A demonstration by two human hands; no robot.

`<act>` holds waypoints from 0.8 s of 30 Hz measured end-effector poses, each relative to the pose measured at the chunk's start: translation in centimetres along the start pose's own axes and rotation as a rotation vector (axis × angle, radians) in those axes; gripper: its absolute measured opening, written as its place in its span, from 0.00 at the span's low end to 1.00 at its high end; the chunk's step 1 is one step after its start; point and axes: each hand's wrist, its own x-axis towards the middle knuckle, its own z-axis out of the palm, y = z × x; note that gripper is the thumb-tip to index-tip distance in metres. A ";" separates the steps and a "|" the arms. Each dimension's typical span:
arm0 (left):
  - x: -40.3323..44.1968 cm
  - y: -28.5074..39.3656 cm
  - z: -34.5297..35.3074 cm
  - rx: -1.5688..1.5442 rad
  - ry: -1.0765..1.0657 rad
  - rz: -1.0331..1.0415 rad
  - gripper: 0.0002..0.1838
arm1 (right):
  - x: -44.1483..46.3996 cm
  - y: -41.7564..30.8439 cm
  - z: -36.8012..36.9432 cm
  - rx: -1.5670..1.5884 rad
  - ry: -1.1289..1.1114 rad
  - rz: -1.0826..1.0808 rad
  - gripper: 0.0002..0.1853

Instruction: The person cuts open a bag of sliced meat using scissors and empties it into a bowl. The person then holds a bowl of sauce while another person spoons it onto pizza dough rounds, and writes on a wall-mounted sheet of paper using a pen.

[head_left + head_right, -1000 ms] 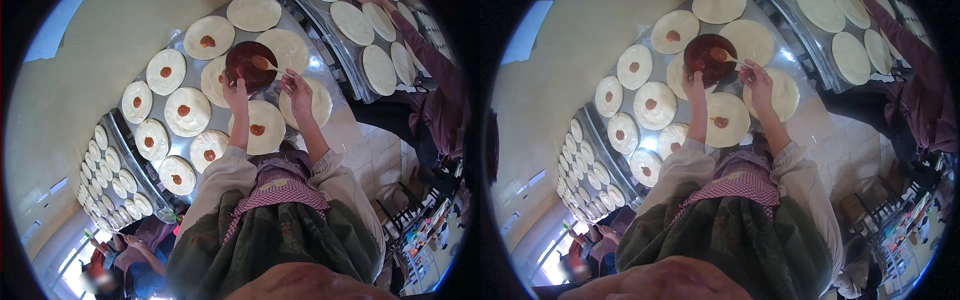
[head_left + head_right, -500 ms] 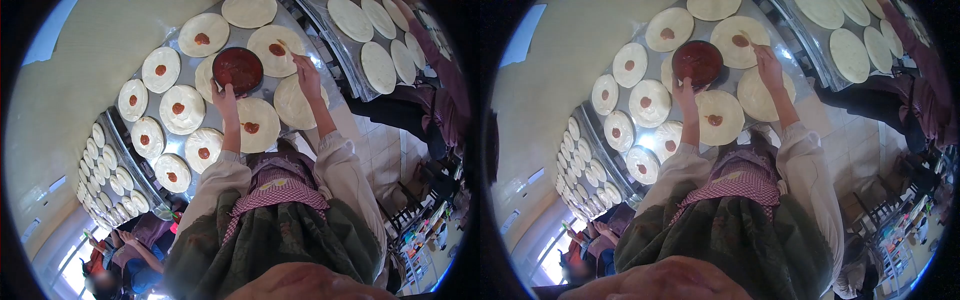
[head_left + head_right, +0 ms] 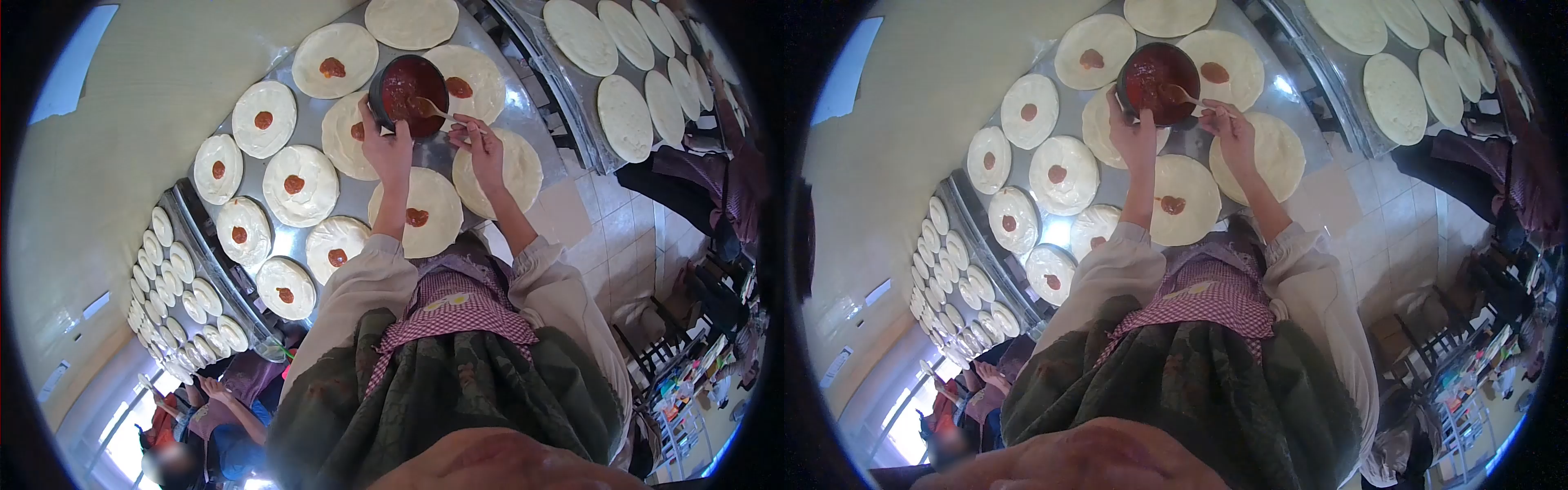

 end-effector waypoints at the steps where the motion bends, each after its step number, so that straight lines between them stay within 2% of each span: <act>1: 0.3 -0.3 0.0 0.046 -0.001 0.029 0.34 | -0.2 0.2 0.3 0.033 0.019 0.049 0.16; 6: 2.2 -1.6 -0.3 0.134 -0.040 0.100 0.32 | 0.8 0.0 2.0 0.230 0.092 0.206 0.18; 9: 3.4 -3.1 0.1 -0.209 -0.052 0.035 0.32 | 1.8 -0.2 2.4 0.257 0.091 0.182 0.18; 13: 4.4 -3.5 0.4 -0.507 -0.029 -0.260 0.33 | 3.5 -1.7 3.1 0.259 0.103 0.158 0.19; 18: 6.0 -3.5 0.4 -0.598 -0.040 -0.358 0.33 | 7.2 -2.6 3.3 0.267 0.102 0.068 0.19; 22: 6.3 -4.3 -1.3 -0.608 -0.054 -0.332 0.34 | 12.2 -3.3 4.0 0.235 0.217 0.034 0.17; 24: 5.9 -4.4 -2.3 -0.597 -0.043 -0.354 0.34 | 15.7 -2.1 4.2 0.131 0.179 -0.154 0.16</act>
